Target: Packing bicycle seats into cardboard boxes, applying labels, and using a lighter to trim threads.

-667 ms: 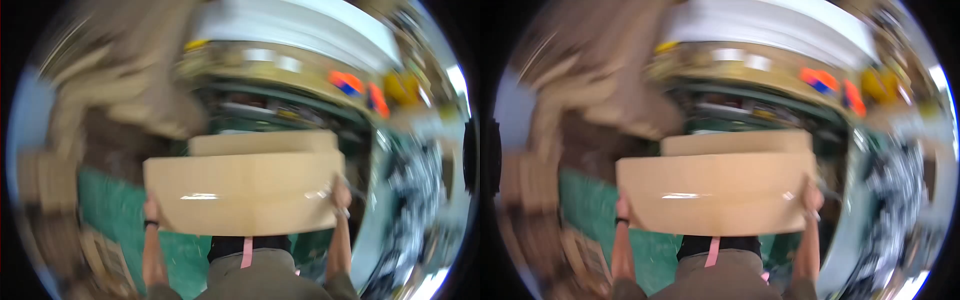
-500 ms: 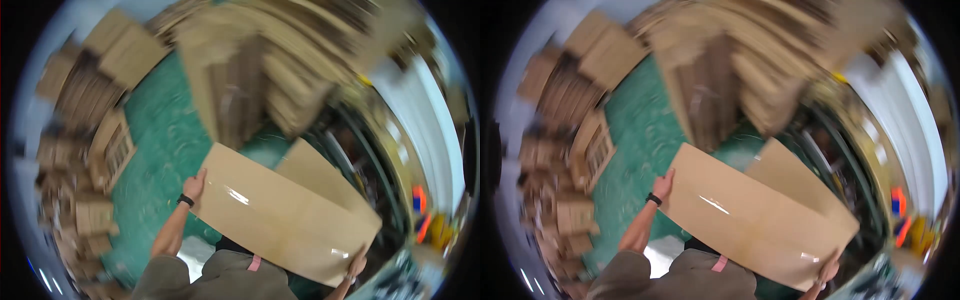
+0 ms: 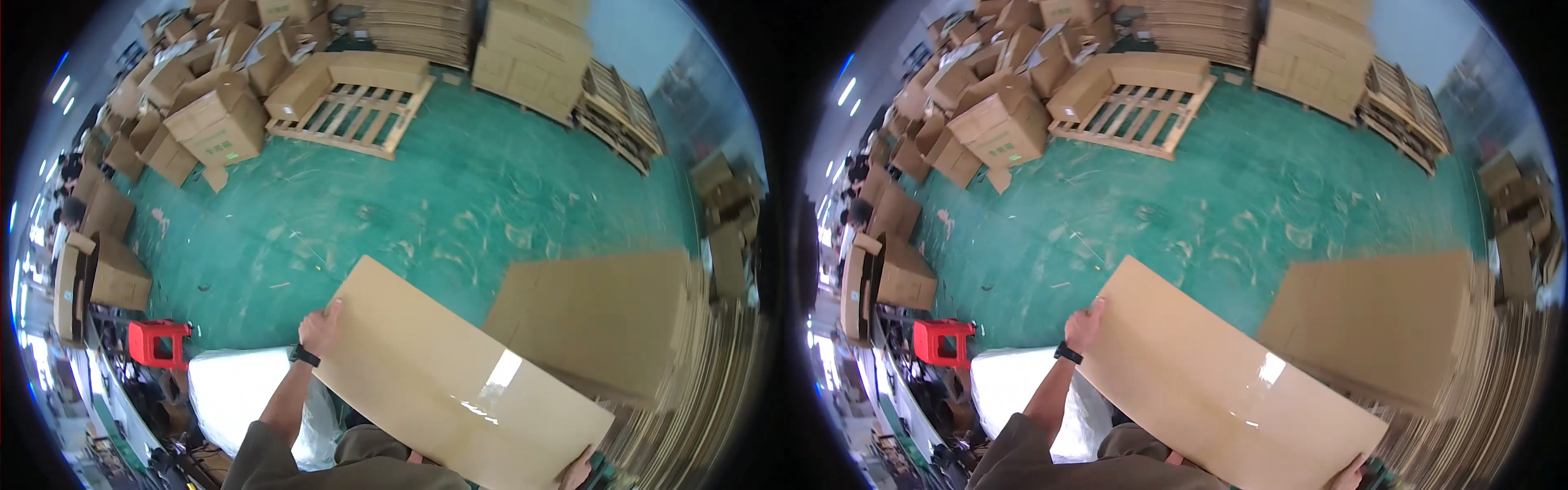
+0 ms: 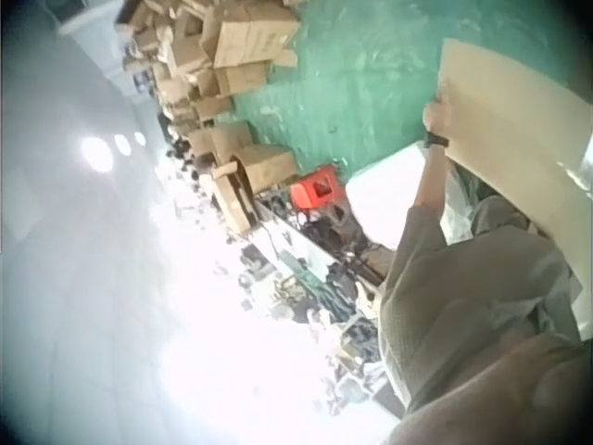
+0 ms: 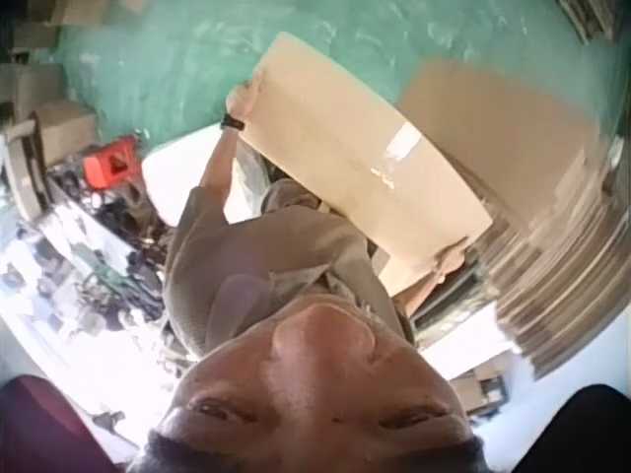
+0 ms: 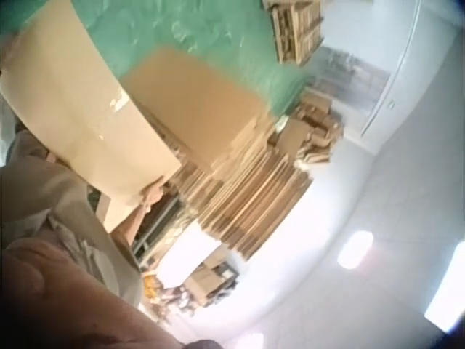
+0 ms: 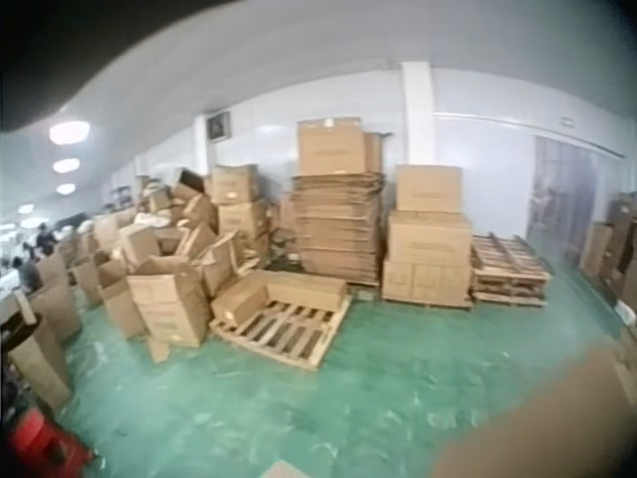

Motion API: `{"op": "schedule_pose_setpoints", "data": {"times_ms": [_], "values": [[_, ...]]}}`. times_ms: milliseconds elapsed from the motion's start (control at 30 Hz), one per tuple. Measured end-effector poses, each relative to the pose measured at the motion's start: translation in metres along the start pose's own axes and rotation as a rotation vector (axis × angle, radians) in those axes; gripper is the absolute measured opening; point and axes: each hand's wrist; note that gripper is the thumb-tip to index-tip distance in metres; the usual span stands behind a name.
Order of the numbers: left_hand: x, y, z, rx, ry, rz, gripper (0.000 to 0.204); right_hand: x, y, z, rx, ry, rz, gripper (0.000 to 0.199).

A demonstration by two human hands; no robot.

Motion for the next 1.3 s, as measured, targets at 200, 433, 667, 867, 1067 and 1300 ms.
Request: {"op": "schedule_pose_setpoints", "data": {"times_ms": [200, 433, 667, 867, 1067, 1300], "values": [[-0.19, -0.118, 0.043, 0.212, -0.057, 0.304, 0.077, -0.037, 0.045, -0.312, -0.257, -0.415, 0.029, 0.094], [-0.436, -0.197, 0.119, 0.127, -0.2, 0.473, 0.076, 0.031, 0.069, -0.721, -0.127, -0.656, -0.021, 0.09], [-0.689, -0.283, 0.18, 0.073, -0.099, 0.605, 0.073, 0.097, 0.113, -1.023, -0.108, -0.677, -0.029, 0.086], [-0.998, -0.289, 0.252, 0.043, -0.102, 0.463, 0.062, 0.17, 0.203, -1.257, -0.028, -0.575, -0.069, 0.09], [-1.404, -0.216, 0.263, -0.199, 0.126, 0.236, 0.036, 0.207, 0.382, -1.479, -0.015, -0.466, -0.076, 0.088], [-1.785, -0.184, 0.239, 0.158, 0.05, 0.259, 0.07, 0.261, 0.575, -1.738, -0.307, -0.53, -0.216, 0.078]]}}
Point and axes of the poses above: each hand's wrist, its own x-axis away from the middle knuckle, its own y-axis out of the palm, z = x × y, and after that the axes turned 15 degrees about x, right-handed
